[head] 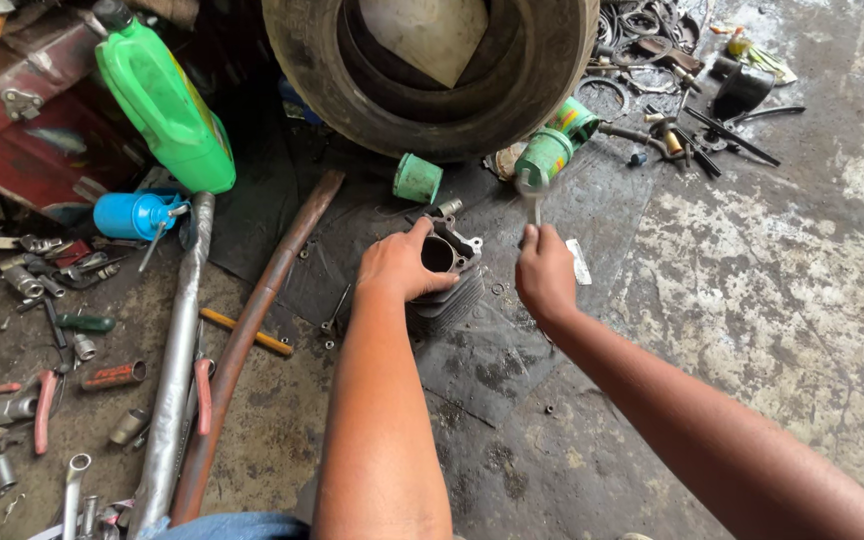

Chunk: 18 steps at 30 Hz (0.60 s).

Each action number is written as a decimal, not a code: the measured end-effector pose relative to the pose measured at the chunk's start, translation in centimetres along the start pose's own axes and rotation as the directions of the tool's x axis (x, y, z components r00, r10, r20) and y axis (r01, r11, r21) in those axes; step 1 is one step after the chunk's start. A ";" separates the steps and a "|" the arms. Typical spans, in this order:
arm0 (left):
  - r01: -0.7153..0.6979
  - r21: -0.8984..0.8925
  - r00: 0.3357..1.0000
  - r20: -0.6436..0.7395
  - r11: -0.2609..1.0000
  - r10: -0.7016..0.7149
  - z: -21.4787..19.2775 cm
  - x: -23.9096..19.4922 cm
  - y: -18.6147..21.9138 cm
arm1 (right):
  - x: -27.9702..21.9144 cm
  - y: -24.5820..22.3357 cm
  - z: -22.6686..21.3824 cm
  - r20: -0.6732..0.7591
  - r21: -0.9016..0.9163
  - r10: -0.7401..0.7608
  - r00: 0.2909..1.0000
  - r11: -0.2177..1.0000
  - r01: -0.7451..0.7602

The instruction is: The person uses a wrench to tighten bolts on a metal engine cylinder block placed on the floor. They repeatedly adjust the cylinder's position and use the wrench on different bolts around the top flange.

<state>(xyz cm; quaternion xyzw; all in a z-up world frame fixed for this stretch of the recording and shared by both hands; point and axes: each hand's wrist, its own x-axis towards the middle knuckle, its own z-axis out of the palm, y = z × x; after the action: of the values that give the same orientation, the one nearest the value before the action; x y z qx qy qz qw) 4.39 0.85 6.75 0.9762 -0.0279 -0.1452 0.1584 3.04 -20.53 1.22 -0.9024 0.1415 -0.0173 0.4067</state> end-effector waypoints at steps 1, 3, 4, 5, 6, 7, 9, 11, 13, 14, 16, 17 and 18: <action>0.009 -0.001 1.000 0.009 1.000 -0.009 0.0 0.0 0.1 | -0.6 0.7 0.4 0.035 -0.046 0.025 0.999 0.999 -0.023; 0.021 -0.003 1.000 0.017 1.000 -0.021 -0.2 0.0 0.2 | -1.5 1.9 1.3 0.177 -0.152 0.007 0.984 0.988 0.020; 0.021 -0.005 1.000 0.022 1.000 -0.021 -0.2 0.0 0.2 | -2.0 2.2 1.7 0.285 -0.206 -0.023 0.958 0.975 0.084; 0.021 -0.007 0.999 0.027 1.000 -0.021 -0.2 0.1 0.2 | -2.2 2.4 1.9 0.392 -0.251 -0.044 0.919 0.956 0.153; 0.011 0.004 1.000 0.018 1.000 -0.011 0.0 0.1 0.1 | -1.7 2.3 1.5 0.392 -0.240 -0.012 0.920 0.964 0.115; 0.001 0.014 1.000 0.010 1.000 -0.001 0.0 0.0 -0.1 | -0.5 1.9 0.7 0.392 -0.229 0.021 0.920 0.970 0.076; -0.001 0.015 1.000 -0.004 1.000 0.001 0.0 0.3 0.3 | 0.4 1.5 -1.1 0.271 -0.149 0.055 0.961 0.989 -0.015; 0.029 0.014 1.000 -0.003 0.999 -0.029 0.0 0.2 0.4 | 0.4 1.7 -1.3 0.040 0.030 0.096 0.995 0.995 -0.097; 0.009 -0.012 1.000 -0.020 1.000 -0.009 0.3 -0.2 0.0 | -0.1 2.9 -0.5 0.259 -0.252 -0.202 0.944 0.930 0.268; -0.010 -0.024 0.999 -0.037 1.000 0.009 0.1 0.1 0.1 | 0.2 3.2 -0.4 0.382 -0.350 -0.317 0.868 0.820 0.454; 0.003 -0.012 1.000 -0.028 1.000 -0.004 0.2 0.2 0.1 | 1.1 2.9 -0.4 0.476 -0.348 -0.084 0.875 0.896 0.276; 0.010 -0.006 1.000 -0.023 1.000 -0.010 0.3 0.2 0.1 | 1.6 2.6 -0.6 0.519 -0.356 0.032 0.854 0.917 0.181; 0.004 -0.003 1.000 -0.020 1.000 -0.004 0.6 0.1 0.1 | 1.7 2.8 -1.2 0.402 -0.250 -0.030 0.915 0.958 0.141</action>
<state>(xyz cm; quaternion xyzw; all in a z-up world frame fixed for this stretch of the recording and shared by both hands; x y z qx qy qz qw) 4.26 0.54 6.19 0.9775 -0.0241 -0.1360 0.1596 3.79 -23.61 -0.19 -0.9401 0.0178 0.1665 0.2971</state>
